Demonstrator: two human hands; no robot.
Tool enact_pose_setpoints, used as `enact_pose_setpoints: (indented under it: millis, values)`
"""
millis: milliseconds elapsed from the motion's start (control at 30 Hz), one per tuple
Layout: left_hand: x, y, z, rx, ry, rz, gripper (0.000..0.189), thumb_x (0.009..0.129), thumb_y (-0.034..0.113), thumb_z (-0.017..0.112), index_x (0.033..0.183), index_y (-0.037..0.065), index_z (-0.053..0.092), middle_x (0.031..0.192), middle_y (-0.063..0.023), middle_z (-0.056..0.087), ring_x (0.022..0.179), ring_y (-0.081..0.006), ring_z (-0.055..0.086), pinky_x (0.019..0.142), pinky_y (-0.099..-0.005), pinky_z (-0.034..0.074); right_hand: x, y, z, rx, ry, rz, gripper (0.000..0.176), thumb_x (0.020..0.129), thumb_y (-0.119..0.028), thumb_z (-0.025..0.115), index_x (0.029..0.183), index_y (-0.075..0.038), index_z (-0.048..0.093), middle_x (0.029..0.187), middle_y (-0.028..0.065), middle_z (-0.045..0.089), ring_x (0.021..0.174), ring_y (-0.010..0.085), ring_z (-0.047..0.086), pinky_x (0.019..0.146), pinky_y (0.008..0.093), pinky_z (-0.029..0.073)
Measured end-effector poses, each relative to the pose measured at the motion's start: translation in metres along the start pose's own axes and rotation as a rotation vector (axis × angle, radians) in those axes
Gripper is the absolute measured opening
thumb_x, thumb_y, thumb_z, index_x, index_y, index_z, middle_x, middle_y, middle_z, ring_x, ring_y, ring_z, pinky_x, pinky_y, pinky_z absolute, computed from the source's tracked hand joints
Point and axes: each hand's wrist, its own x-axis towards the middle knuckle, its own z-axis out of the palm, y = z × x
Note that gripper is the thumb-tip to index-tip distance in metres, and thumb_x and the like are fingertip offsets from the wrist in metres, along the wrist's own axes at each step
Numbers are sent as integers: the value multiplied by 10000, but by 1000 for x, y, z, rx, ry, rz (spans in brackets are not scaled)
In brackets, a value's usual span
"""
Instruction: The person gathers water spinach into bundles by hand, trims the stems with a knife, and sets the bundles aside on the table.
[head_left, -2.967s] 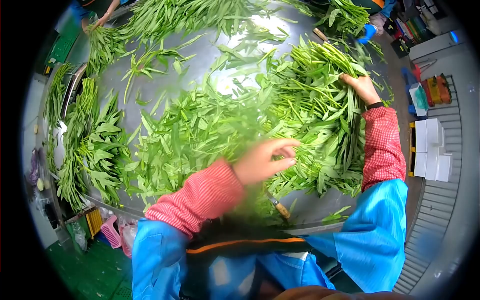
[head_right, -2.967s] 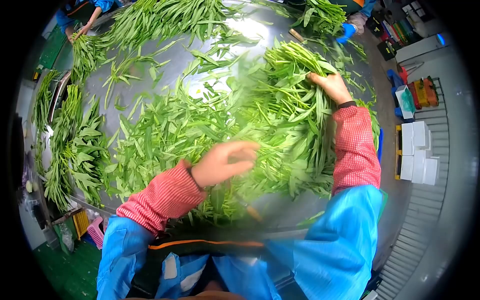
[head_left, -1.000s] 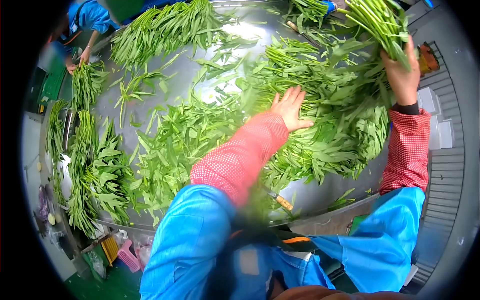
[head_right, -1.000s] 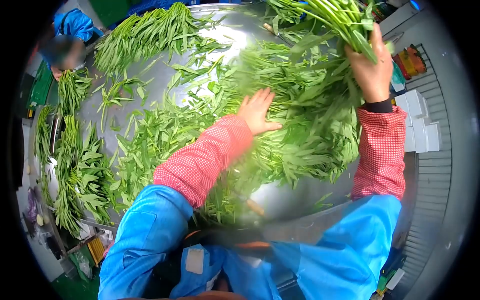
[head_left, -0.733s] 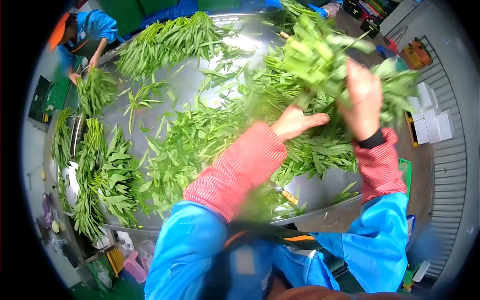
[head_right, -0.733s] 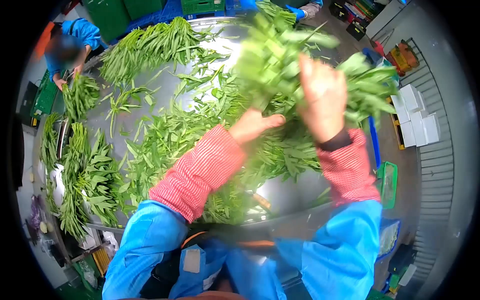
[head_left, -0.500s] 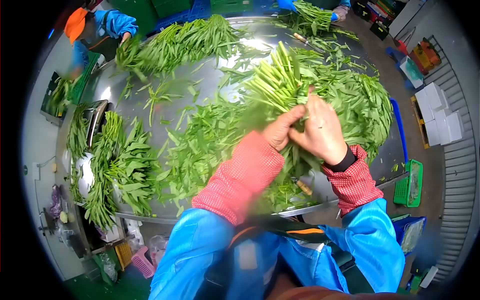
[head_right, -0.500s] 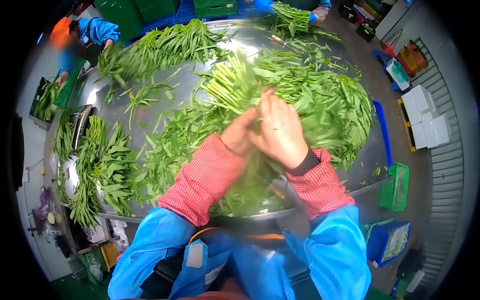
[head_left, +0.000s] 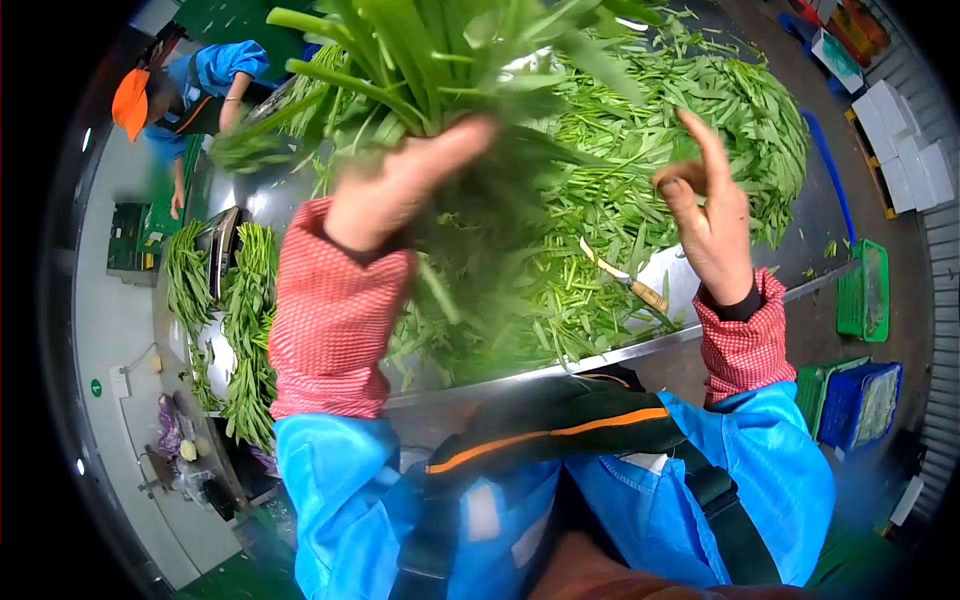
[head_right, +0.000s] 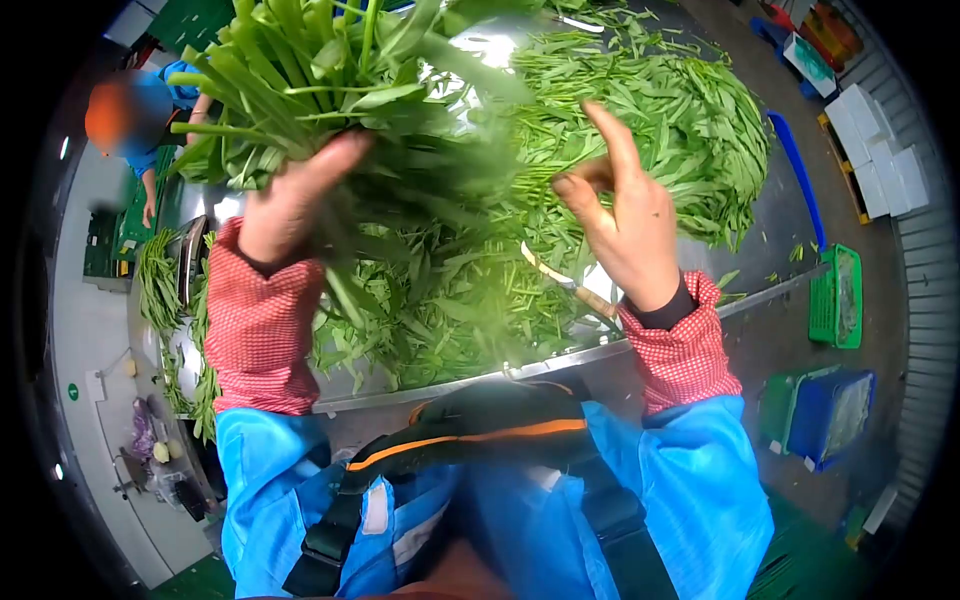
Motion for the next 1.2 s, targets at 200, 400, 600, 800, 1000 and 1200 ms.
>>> enact_pose_setpoints:
  millis: [200, 400, 600, 800, 1000, 1200]
  values:
    - [-4, -83, -13, 1180, 61, 341, 461, 666, 93, 750, 1107, 96, 617, 783, -127, 638, 680, -280, 640, 587, -363, 526, -96, 134, 39, -758, -364, 17, 357, 748, -271, 711, 1018, -68, 596, 862, 146, 609, 783, 294, 623, 656, 407, 503]
    - [-46, -242, 17, 1198, -121, -431, 624, 652, 281, 747, 1157, 6, 507, 877, -209, 662, 810, -367, 650, 733, -433, 532, -139, 183, 70, -814, -372, -19, 192, 764, -155, 639, 925, -76, 570, 820, 136, 572, 756, 290, 597, 644, 411, 495]
    - [-41, -241, 18, 1172, -132, -450, 673, 643, 311, 740, 1167, -39, 504, 891, -215, 661, 828, -365, 645, 748, -428, 525, -122, 131, 59, -34, -315, 405, 256, 891, -152, 526, 1123, -46, 504, 921, 217, 600, 860, 400, 587, 706, 447, 468]
    - [-49, -241, 25, 1199, -95, -397, 265, 849, 224, 562, 1052, 54, 550, 903, -184, 655, 825, -350, 646, 768, -436, 509, -92, 87, 125, -341, -250, -31, 101, 885, -105, 517, 945, -28, 492, 795, 180, 609, 685, 353, 625, 577, 426, 506]
    - [-60, -279, 27, 1365, -61, -363, 472, 658, 293, 737, 979, 22, 523, 813, -176, 661, 758, -353, 652, 672, -438, 527, -64, 148, 208, -566, -534, 107, 138, 892, -85, 390, 943, -2, 489, 730, 193, 631, 657, 348, 645, 567, 436, 528]
    - [-52, -256, 24, 1239, -21, -487, 468, 678, 318, 733, 1013, 48, 549, 836, -191, 662, 811, -356, 653, 733, -439, 527, -97, 138, 184, -596, -539, 188, 116, 885, -94, 408, 927, -12, 478, 727, 183, 632, 639, 343, 642, 556, 432, 527]
